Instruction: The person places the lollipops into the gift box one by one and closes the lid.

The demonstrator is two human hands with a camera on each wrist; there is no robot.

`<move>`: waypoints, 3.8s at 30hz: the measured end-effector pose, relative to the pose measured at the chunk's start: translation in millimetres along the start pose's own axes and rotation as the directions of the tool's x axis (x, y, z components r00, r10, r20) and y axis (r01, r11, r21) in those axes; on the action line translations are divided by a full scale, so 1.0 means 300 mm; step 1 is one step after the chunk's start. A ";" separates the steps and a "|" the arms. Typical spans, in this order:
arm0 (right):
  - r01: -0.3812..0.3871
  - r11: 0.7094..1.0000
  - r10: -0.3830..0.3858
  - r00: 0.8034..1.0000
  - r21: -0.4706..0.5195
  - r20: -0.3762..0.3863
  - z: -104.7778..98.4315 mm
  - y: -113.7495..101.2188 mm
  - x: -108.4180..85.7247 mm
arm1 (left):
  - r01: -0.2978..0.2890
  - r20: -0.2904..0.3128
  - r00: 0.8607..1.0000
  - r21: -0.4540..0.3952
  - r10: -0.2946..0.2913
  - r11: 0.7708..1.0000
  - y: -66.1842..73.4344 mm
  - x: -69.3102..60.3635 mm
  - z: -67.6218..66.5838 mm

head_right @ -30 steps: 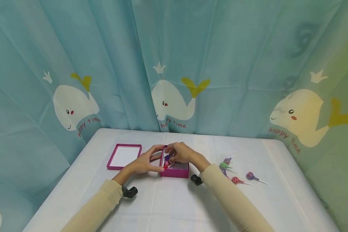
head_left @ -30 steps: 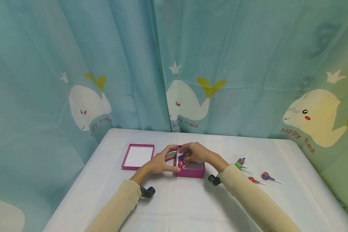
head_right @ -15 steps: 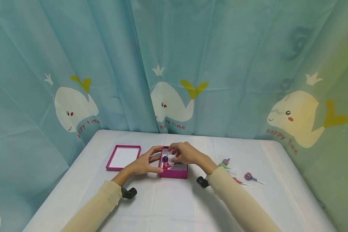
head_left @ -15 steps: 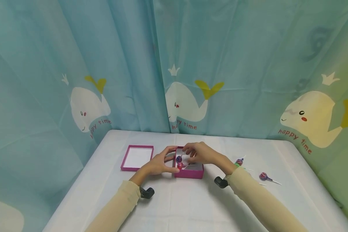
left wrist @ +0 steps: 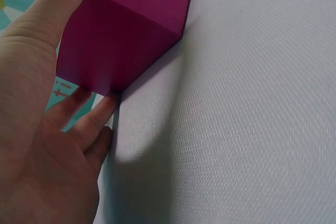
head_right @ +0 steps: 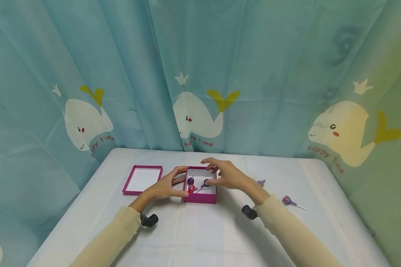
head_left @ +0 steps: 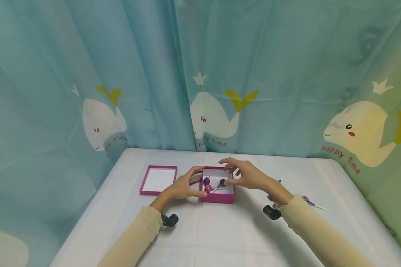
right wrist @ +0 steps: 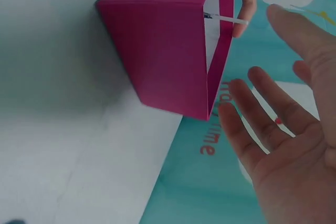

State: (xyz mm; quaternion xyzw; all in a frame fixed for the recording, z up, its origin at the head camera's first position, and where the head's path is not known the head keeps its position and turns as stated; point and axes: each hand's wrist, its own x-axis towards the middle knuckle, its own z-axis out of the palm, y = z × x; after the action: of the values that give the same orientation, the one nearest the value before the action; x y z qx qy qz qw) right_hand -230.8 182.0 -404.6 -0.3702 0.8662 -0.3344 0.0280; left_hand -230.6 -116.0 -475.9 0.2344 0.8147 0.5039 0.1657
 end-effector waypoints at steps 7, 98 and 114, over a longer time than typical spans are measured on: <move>-0.030 1.000 0.030 0.996 -0.006 -0.087 -0.052 0.022 -0.083 | -0.001 0.000 1.000 0.000 0.001 1.000 -0.008 0.002 0.000; -0.326 0.939 0.301 0.932 -0.108 -0.201 -0.070 0.225 -0.655 | 0.010 -0.016 1.000 -0.024 -0.010 1.000 -0.014 0.004 0.007; -0.194 0.968 0.167 0.971 -0.158 -0.173 -0.202 0.154 -0.502 | 0.010 -0.012 1.000 -0.033 -0.011 0.999 -0.009 0.004 0.006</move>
State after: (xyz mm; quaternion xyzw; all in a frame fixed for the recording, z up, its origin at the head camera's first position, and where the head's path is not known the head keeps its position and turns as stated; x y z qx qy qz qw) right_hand -168.4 338.6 -415.3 -0.2630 0.9216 -0.2822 -0.0428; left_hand -231.2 -115.0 -479.3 0.2242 0.8086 0.5176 0.1672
